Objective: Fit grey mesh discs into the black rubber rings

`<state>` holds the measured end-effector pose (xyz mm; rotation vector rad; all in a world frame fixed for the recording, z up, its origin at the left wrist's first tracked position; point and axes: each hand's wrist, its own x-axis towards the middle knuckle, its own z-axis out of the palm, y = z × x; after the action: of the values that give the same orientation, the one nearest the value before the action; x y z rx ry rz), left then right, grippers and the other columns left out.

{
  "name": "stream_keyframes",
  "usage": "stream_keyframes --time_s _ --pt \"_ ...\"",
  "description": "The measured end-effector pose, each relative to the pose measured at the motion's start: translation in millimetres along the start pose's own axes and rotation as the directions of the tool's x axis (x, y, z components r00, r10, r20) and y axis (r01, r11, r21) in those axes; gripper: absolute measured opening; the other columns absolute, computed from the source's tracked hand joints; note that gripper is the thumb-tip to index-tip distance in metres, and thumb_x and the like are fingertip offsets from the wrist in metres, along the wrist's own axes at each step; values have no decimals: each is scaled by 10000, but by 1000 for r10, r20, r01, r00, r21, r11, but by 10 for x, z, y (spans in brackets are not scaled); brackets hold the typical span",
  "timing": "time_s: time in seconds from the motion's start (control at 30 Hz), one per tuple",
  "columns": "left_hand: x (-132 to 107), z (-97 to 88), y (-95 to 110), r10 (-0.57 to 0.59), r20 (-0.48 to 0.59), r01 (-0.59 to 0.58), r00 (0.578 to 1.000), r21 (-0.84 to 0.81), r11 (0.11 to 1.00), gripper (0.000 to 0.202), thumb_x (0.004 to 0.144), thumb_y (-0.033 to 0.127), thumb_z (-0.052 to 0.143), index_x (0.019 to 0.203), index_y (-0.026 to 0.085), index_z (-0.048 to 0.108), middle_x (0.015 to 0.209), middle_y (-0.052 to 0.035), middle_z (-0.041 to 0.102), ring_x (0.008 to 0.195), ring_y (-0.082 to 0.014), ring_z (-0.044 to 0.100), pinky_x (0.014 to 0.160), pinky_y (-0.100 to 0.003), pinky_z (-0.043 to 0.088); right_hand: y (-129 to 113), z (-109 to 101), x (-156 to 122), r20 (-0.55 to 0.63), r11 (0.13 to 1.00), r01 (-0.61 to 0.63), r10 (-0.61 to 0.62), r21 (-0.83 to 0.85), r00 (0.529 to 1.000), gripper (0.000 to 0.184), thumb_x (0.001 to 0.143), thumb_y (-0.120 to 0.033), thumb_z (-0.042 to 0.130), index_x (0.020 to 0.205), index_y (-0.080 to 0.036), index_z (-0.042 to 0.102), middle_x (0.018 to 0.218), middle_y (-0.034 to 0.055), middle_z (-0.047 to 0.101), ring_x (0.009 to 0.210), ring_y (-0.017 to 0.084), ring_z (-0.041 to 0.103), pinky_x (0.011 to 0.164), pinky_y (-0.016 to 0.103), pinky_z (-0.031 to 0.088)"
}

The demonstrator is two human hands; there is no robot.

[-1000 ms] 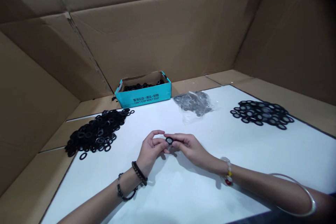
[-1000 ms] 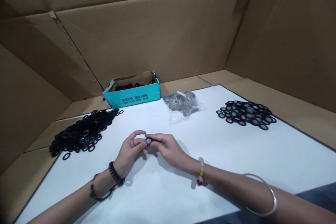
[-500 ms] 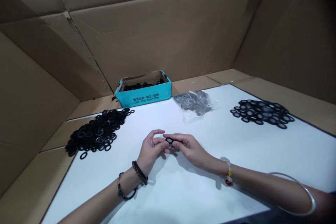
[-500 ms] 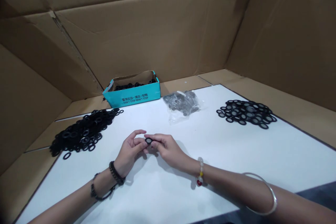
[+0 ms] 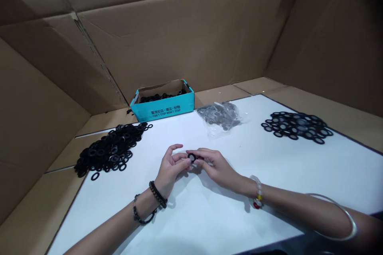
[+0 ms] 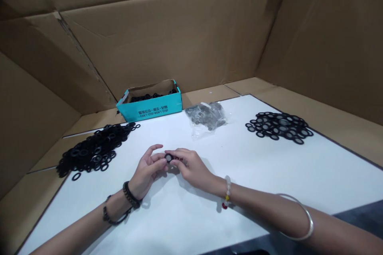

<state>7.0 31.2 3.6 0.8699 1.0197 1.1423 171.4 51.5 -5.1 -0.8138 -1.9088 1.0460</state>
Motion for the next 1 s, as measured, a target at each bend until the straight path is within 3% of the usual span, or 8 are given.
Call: stream_keyframes --time_s 0.43,0.63,0.8,1.0 --pt "1 -16 -16 -15 13 15 1000 21 1000 565 618 216 763 1008 211 355 747 15 655 561 -93 591 522 -186 418 80 7 -11 0 986 119 -120 -120 993 308 855 -146 452 1111 -177 621 822 65 637 760 151 569 701 285 461" --pt "-4 -7 -8 4 5 -4 1000 -7 1000 544 605 256 761 983 194 375 723 16 649 539 -90 577 570 -214 434 58 -1 -12 -11 957 171 -179 -235 984 232 866 -223 504 1050 -168 636 783 61 648 757 161 572 697 289 461" --pt "23 -31 -16 19 37 -18 999 -18 1000 468 659 235 700 993 188 377 736 11 641 535 -99 575 522 -212 416 95 -19 -17 -28 861 296 -337 -414 941 231 875 -267 516 1054 -155 611 810 74 666 760 172 571 711 321 457" --pt "59 -32 -49 32 47 -34 998 22 999 546 590 219 766 955 203 360 673 54 611 492 -85 549 483 -201 415 119 -4 -24 -21 732 373 -466 -570 884 232 876 -252 514 1041 -115 601 789 77 662 735 174 573 675 322 450"
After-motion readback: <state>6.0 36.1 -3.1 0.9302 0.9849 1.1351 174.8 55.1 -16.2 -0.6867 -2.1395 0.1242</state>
